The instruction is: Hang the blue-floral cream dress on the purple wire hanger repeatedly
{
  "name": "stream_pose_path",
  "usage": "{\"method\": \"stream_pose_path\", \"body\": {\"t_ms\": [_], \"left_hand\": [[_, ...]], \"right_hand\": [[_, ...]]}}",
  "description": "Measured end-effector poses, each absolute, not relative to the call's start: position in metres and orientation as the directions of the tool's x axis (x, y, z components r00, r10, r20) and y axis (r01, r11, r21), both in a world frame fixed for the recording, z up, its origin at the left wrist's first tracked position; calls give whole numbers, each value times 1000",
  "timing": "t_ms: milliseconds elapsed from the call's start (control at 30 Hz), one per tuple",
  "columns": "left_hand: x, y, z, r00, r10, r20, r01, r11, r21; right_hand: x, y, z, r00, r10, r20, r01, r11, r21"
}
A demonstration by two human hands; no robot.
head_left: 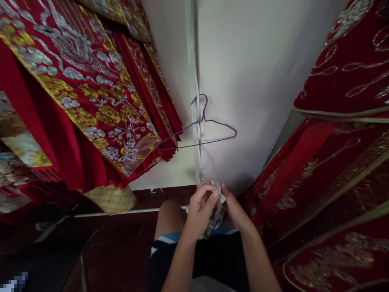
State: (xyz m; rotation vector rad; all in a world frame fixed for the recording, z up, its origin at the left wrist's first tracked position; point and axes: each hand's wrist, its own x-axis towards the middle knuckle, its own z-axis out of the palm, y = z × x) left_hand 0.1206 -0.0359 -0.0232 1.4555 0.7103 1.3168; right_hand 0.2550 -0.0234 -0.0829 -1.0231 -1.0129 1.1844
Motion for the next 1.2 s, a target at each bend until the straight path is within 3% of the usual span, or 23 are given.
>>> {"method": "stream_pose_path", "body": {"t_ms": [100,267,367,467,533,600,700,767,867,1067,1200], "left_hand": [[115,-35,-18,202,883,423,-153,-398,904],[99,-23,-24,161,907,389,-93,-378,921],[87,-24,-47,233,927,293,-1,-301,954],[69,-25,-78,357,924,134,238,-228,944],[55,-23,-93,433,900,55,410,-251,877],[38,-17,-98,499,866,21,534,-327,779],[12,-3,-84,528,845,82,626,-453,635],[-4,8,-66,517,837,181,657,-524,542],[-22,21,-35,506,819,271,720,-574,390],[-44,34,-1,450,853,265,844,-503,188],[-52,37,-3,447,831,331,843,-515,155]], "right_hand": [[244,-31,-79,-139,990,-10,-342,-57,-938],[232,-38,-63,-193,980,40,-287,-17,-958],[228,-41,-43,-219,975,-45,-359,-123,-925],[244,-38,-19,-160,978,-133,-366,-184,-912],[270,-28,-3,0,998,-66,-206,-65,-976],[298,-11,13,207,968,142,46,136,-990],[324,27,29,326,774,543,324,449,-833],[324,56,31,249,715,653,392,542,-743],[304,101,21,100,818,567,372,498,-784],[278,147,-11,14,955,296,440,260,-860],[287,136,-15,53,895,444,424,382,-821]]}}
